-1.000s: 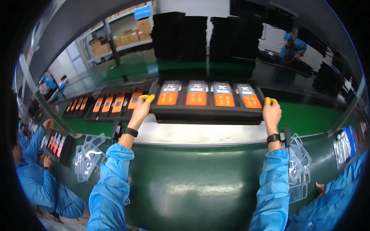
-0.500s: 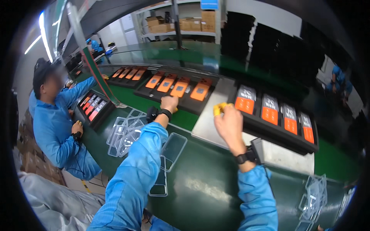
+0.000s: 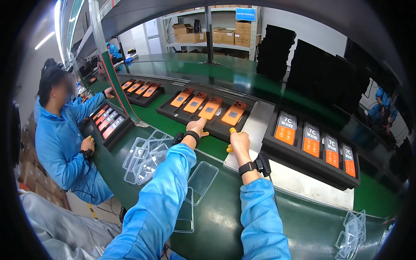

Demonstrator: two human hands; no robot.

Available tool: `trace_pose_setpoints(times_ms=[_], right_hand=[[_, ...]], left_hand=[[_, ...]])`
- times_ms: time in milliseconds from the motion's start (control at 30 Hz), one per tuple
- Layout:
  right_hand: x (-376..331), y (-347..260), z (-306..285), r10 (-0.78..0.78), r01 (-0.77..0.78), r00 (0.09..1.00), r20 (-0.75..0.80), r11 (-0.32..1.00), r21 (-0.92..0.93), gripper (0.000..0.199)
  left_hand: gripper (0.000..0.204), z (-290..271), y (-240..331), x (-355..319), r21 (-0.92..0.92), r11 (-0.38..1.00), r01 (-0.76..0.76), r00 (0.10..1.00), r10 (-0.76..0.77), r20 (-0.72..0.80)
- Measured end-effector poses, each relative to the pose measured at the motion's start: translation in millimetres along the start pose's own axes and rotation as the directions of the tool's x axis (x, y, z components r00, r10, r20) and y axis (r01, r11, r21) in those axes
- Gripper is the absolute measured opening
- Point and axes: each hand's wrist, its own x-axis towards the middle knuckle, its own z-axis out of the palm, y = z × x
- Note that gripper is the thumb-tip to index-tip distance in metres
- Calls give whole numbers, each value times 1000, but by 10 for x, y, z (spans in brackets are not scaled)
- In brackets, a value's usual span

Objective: Manually assemble smartphone components, including applying screens and placing phones into assembly trays on a production line.

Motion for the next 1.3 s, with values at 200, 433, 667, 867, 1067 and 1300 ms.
trace_pose_setpoints(times_ms=[200,433,667,867,1067,1300], right_hand=[[354,295,11,-135,-55,962,236,755,653,40],[297,96,286,-54,-273,943,327,432,860,30],[-51,14,156,-161,-90,967,198,510,856,26],[-1012,-310,560,-289,-80,919,269,530,844,43],[-1204,-106,-5,-267,60,958,104,542,838,46],[-2078,-166,-695,-257,-23,946,196,551,834,57]], left_hand=[[50,-46,60,171,-150,988,40,953,8,304],[30,-454,297,-8,-30,989,145,941,-128,314],[43,-409,248,245,-314,908,278,939,-188,288],[39,-1531,74,1184,-806,590,-55,992,127,24],[41,-893,139,502,-770,632,91,928,227,296],[40,-1432,534,-759,-787,609,95,872,330,361]])
